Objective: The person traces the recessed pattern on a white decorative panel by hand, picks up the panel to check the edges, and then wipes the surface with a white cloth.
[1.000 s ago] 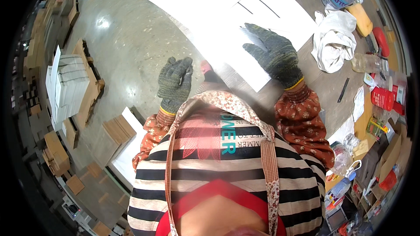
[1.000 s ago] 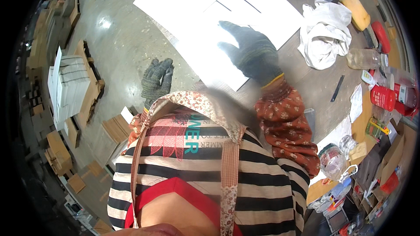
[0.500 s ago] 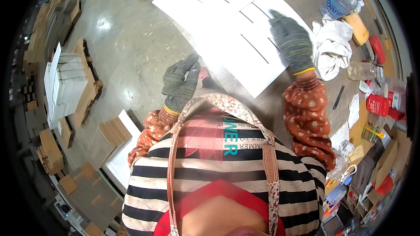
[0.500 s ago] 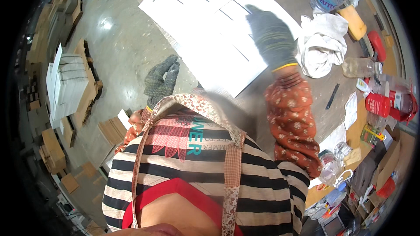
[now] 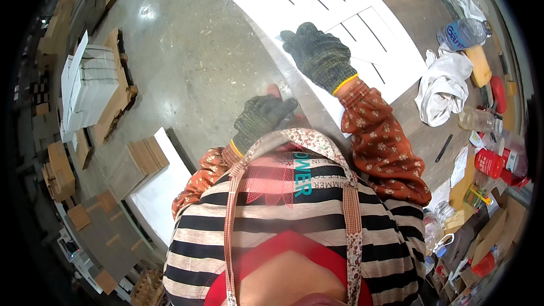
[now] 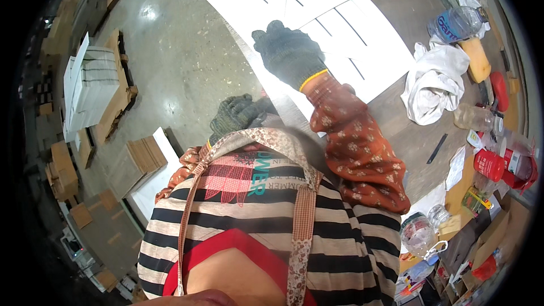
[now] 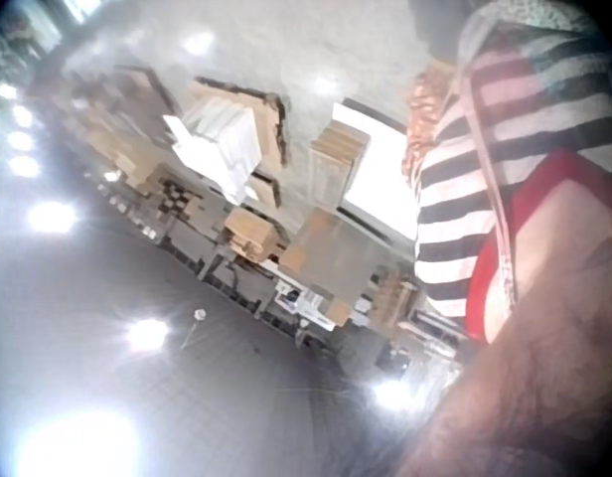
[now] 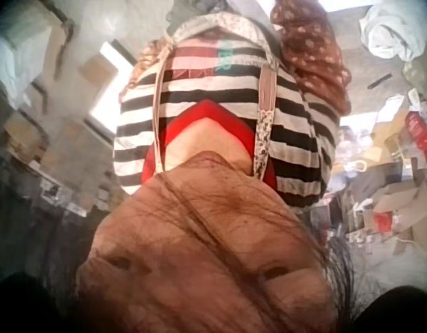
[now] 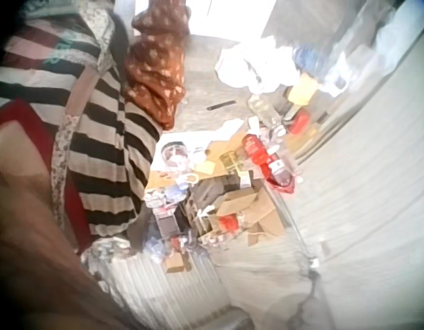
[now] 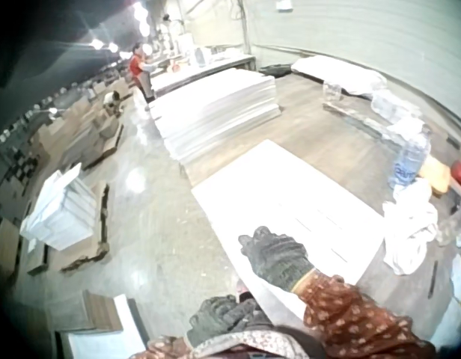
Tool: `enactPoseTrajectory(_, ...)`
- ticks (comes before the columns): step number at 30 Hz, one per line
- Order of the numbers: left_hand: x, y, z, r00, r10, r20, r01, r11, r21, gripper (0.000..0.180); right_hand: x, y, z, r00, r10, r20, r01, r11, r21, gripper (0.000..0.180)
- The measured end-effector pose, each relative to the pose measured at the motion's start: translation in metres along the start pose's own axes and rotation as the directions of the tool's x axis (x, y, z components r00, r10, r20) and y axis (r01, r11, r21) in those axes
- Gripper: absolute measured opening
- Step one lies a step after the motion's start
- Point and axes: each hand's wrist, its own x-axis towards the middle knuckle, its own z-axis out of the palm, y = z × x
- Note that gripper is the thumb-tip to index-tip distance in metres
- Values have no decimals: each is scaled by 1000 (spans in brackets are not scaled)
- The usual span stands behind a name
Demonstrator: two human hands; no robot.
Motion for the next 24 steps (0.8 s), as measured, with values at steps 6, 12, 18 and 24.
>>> enactPoseTrajectory(6, -2, 6, -3, 994, -77, 84, 73, 996, 44, 39, 6, -6, -5, 997, 1, 82, 3, 999, -53, 26)
enactPoseTrajectory(12, 31, 10, -4, 990, 48, 134, -27, 988, -154, 31, 11, 20, 17, 983, -15, -184, 8, 999, -37, 26)
enactPoseTrajectory(18, 67, -13, 29, 952, 287, 110, -298, 948, 110, 43, -17, 80, -18, 824, -67, -563, -32, 986, -164, 29)
enactPoseTrajectory(24, 118, -107, -19, 835, -548, -46, 546, 836, -52, 50, -69, 182, -12, 763, 346, -547, -429, 903, -28, 54)
